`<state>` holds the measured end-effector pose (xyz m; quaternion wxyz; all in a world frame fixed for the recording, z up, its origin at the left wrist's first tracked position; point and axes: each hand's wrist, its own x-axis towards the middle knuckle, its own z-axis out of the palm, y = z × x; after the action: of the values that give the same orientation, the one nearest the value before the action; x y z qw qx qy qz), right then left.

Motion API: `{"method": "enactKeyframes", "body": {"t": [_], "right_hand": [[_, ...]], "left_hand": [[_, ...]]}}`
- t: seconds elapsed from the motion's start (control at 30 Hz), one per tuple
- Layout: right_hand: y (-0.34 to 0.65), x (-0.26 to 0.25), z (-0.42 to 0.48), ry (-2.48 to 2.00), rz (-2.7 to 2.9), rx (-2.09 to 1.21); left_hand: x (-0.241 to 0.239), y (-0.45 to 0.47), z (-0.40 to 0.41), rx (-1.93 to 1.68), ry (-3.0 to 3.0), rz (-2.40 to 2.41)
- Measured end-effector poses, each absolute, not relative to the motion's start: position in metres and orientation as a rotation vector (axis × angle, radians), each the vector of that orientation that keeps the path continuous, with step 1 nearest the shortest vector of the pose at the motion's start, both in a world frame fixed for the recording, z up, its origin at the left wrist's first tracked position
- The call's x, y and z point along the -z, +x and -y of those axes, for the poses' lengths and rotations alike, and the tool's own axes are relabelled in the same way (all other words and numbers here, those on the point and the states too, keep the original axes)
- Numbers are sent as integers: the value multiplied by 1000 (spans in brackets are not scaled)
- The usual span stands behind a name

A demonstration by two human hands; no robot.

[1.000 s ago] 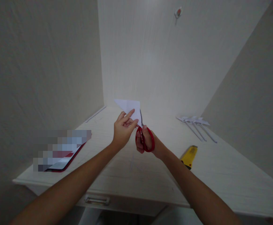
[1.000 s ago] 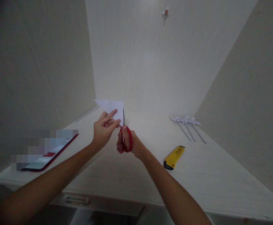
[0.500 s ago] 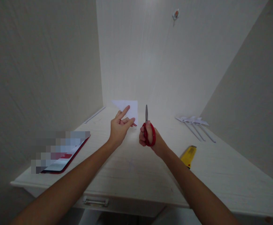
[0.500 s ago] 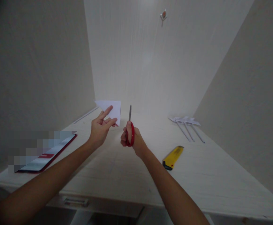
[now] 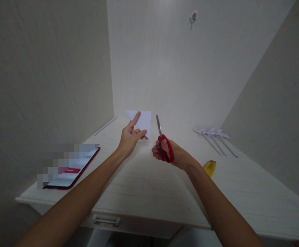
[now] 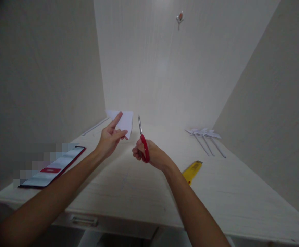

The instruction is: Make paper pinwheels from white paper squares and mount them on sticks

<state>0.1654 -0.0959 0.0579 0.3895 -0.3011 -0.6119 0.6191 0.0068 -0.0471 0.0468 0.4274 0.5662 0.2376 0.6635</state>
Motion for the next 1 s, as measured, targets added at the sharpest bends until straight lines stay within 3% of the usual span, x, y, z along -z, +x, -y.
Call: {"method": "enactKeyframes", "body": {"t": [0.27, 0.63, 0.87, 1.0], "right_hand": [[162, -52, 83, -1072, 1520, -986], [162, -54, 96, -822, 1634, -1548], [154, -44, 81, -1048, 1375, -1043], [156, -41, 79, -993, 1403, -1089]], "left_hand": [[-46, 2, 39, -1709, 1416, -589], [-48, 1, 43, -1625, 1439, -584], [-48, 0, 42, -1631, 1444, -566], [-47, -1, 40, -1629, 1447, -572]]}}
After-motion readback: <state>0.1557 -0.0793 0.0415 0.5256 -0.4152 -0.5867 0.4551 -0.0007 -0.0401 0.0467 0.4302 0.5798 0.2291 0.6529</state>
